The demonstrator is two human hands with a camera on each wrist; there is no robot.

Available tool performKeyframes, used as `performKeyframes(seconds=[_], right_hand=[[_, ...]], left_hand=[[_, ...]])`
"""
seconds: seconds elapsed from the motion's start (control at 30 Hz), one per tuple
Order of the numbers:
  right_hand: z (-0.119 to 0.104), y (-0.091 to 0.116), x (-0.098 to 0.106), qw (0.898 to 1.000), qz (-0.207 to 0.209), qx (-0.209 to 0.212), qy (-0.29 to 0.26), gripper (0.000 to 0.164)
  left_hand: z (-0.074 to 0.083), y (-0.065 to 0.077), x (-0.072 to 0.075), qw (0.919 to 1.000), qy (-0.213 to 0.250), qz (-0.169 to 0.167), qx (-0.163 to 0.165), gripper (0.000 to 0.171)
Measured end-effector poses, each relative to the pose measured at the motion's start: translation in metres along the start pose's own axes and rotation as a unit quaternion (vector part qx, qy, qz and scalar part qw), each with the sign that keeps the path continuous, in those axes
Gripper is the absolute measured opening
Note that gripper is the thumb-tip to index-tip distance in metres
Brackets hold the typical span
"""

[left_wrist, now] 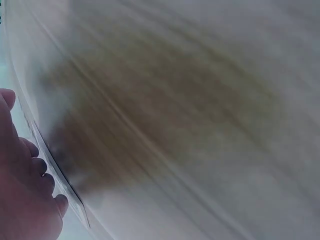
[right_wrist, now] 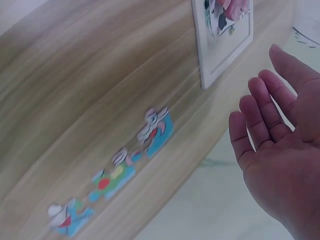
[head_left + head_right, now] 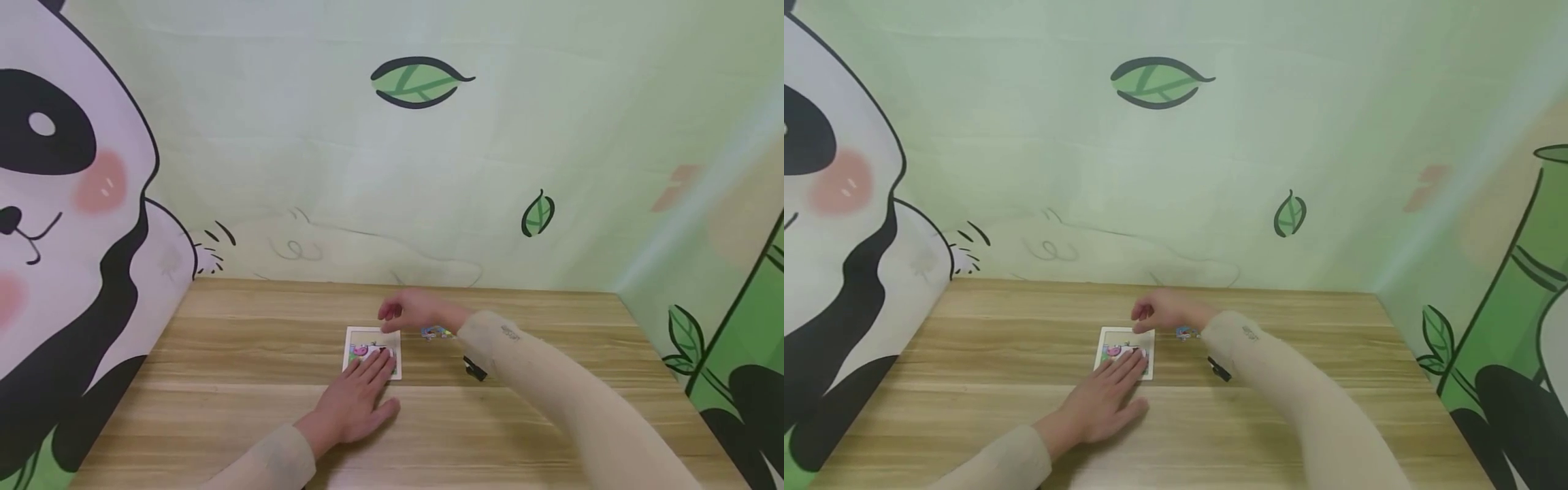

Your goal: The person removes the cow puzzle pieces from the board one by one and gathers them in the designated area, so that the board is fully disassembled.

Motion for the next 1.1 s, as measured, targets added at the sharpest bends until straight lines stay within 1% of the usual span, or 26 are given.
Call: performKeyframes(seconds=[0.2,0.43,0.6,0.73,0.87,1.1], right_hand=[[-0.012,-0.011,-0.009,1.0,-0.015,0.012,-0.012,0.03],[-0.022,-0.017,-0.015,0.999,-0.023,0.026,0.004,0.022],[-0.027,-0.022,-0.021,0.999,-0.027,0.033,0.0,0.019],[-0.028,-0.024,-0.026,0.999,-0.036,0.024,0.001,0.014],[-0.029,-0.026,-0.029,0.999,-0.044,0.018,-0.006,0.011],[-0.03,-0.028,-0.035,0.998,-0.052,0.02,-0.024,0.013]], left_hand=[[0.0,0.003,0.001,1.0,0.004,0.005,0.004,0.073],[0.003,0.006,-0.003,0.9997,0.012,0.002,0.022,0.076],[0.001,0.007,-0.004,0.9995,0.015,0.002,0.029,0.076],[0.0,0.007,-0.005,0.9994,0.02,0.004,0.029,0.076],[-0.001,0.007,-0.006,0.9995,0.021,0.011,0.021,0.076],[-0.002,0.006,-0.007,0.9993,0.028,0.02,0.016,0.076]])
Point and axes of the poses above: each hand's wrist, its own y-axis away from the middle knuckle, its own x-axis out of the back of the hand, z = x × y, the point moved 7 cm from there along -y, towards the middle knuckle, and after that the axes turned 14 degrees about y, right-handed, at the moved point
